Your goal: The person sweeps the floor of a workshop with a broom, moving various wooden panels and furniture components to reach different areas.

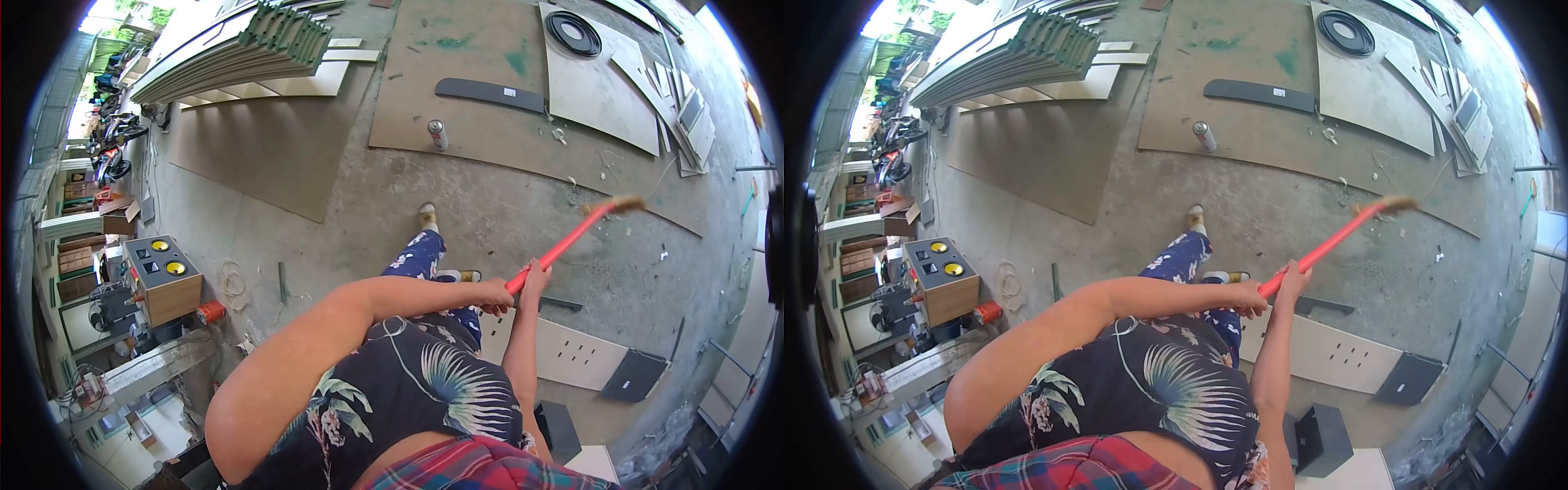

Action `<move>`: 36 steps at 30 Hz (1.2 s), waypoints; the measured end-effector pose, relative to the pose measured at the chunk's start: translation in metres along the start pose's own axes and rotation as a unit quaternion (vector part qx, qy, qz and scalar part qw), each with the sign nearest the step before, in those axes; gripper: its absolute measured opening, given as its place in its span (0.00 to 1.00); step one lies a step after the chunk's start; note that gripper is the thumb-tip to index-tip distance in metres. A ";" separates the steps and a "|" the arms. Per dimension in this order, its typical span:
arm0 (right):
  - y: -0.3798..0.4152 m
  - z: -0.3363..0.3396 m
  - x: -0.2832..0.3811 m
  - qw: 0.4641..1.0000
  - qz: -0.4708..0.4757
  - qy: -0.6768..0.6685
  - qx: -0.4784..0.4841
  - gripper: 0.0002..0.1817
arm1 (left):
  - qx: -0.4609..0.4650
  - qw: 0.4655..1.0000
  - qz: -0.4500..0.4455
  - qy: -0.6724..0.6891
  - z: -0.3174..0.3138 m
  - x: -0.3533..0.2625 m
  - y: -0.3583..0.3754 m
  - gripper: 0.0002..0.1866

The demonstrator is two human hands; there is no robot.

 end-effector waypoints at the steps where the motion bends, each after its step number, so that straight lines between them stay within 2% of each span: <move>1: 0.003 -0.014 0.010 1.000 0.005 -0.004 0.019 0.11 | 0.003 1.000 -0.002 -0.013 0.005 -0.007 0.001 0.08; 2: 0.006 -0.032 0.019 0.999 0.004 0.002 0.049 0.10 | 0.006 1.000 -0.004 -0.028 0.009 -0.013 0.001 0.08; 3: 0.010 -0.055 0.029 0.997 0.002 0.006 0.080 0.10 | -0.006 0.999 -0.048 -0.011 0.020 -0.016 -0.012 0.09; 6: 0.017 -0.136 0.043 0.983 -0.008 0.022 0.183 0.09 | -0.069 0.990 -0.124 0.017 0.068 -0.064 0.022 0.13; 9: 0.021 -0.232 0.039 0.956 -0.041 0.041 0.286 0.13 | -0.214 0.950 -0.202 0.101 0.135 -0.091 0.062 0.18; 12: 0.042 -0.335 0.019 0.919 -0.105 0.074 0.372 0.14 | -0.304 0.919 -0.200 0.152 0.206 -0.103 0.095 0.14; 15: 0.063 -0.426 -0.020 0.869 -0.173 0.125 0.447 0.13 | -0.344 0.884 -0.245 0.200 0.279 -0.109 0.116 0.17; 18: 0.074 -0.495 -0.079 0.816 -0.248 0.170 0.493 0.09 | -0.381 0.853 -0.207 0.289 0.347 -0.097 0.129 0.12; 21: 0.075 -0.532 -0.126 0.800 -0.333 0.186 0.463 0.08 | -0.345 0.853 -0.107 0.377 0.397 -0.075 0.120 0.07; 24: 0.049 -0.539 -0.154 0.823 -0.331 0.208 0.412 0.08 | -0.292 0.878 -0.046 0.376 0.415 -0.085 0.124 0.04; 25: 0.041 -0.537 -0.153 0.847 -0.314 0.198 0.381 0.08 | -0.252 0.902 -0.040 0.348 0.419 -0.088 0.123 0.04; 27: 0.033 -0.522 -0.143 0.889 -0.276 0.179 0.318 0.08 | -0.170 0.941 -0.031 0.292 0.423 -0.089 0.124 0.04; 30: 0.071 -0.528 -0.082 0.937 -0.172 0.162 0.258 0.10 | -0.152 0.955 -0.064 0.247 0.426 -0.096 0.164 0.07; 33: 0.095 -0.544 -0.066 0.942 -0.155 0.123 0.270 0.11 | -0.164 0.951 -0.112 0.237 0.430 -0.106 0.196 0.06; 36: 0.092 -0.564 -0.055 0.928 -0.151 0.135 0.314 0.10 | -0.220 0.944 -0.111 0.218 0.434 -0.118 0.193 0.06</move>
Point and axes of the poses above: each hand's wrist, its own y-axis away from the middle knuckle, its own z-axis out of the back of the hand, x = y × z, the point moved 8 cm from there along -y, towards the middle knuckle, and after that the axes turned 3 degrees about -y, right-handed, at the moved point
